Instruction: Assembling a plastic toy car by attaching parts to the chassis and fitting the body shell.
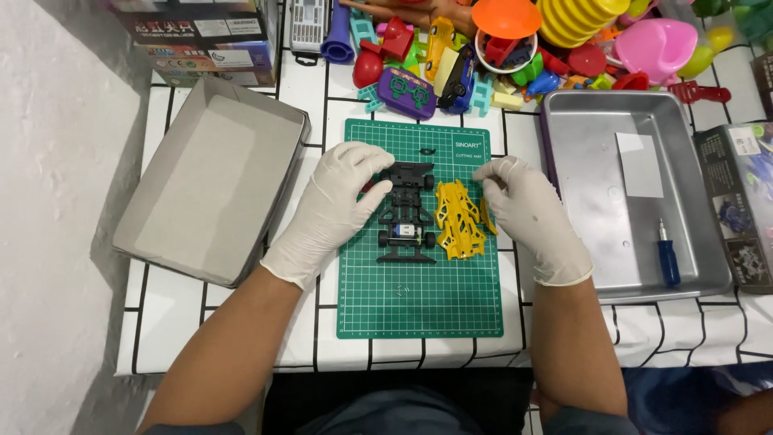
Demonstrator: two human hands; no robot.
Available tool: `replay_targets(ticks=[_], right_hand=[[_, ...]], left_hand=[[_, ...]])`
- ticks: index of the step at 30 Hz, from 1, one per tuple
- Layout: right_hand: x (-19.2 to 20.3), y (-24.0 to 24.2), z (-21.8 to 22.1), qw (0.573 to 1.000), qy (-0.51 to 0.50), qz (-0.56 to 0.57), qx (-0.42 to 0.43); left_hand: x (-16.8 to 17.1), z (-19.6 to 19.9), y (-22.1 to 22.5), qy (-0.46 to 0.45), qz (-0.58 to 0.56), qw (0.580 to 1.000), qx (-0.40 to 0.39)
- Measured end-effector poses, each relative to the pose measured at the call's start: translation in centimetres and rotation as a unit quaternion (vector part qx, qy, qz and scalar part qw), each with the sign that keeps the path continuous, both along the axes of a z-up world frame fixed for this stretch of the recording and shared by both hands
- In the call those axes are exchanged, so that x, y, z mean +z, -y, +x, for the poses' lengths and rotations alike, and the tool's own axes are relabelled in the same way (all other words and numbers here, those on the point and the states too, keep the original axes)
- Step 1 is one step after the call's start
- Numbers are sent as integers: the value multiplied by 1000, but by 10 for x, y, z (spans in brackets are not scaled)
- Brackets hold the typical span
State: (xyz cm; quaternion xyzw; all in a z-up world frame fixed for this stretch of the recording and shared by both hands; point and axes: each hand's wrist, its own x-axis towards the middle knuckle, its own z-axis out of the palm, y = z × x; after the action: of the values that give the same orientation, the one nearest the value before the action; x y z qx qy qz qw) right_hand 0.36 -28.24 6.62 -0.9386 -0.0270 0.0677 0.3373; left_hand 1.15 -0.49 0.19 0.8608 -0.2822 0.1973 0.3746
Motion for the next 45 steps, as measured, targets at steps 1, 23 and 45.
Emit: replay_targets(ticks=[1,23,45], right_hand=[[5,0,0,1000,0,0,-1],[-14,30,9,981,-164,-84,66],[-15,44,19,994,-110,3,15]], left_hand=[[-1,1,2,0,0,1000,-1],[66,-21,107,-171,376,904,-111],[65,-18,119,-158,324,928,-98]])
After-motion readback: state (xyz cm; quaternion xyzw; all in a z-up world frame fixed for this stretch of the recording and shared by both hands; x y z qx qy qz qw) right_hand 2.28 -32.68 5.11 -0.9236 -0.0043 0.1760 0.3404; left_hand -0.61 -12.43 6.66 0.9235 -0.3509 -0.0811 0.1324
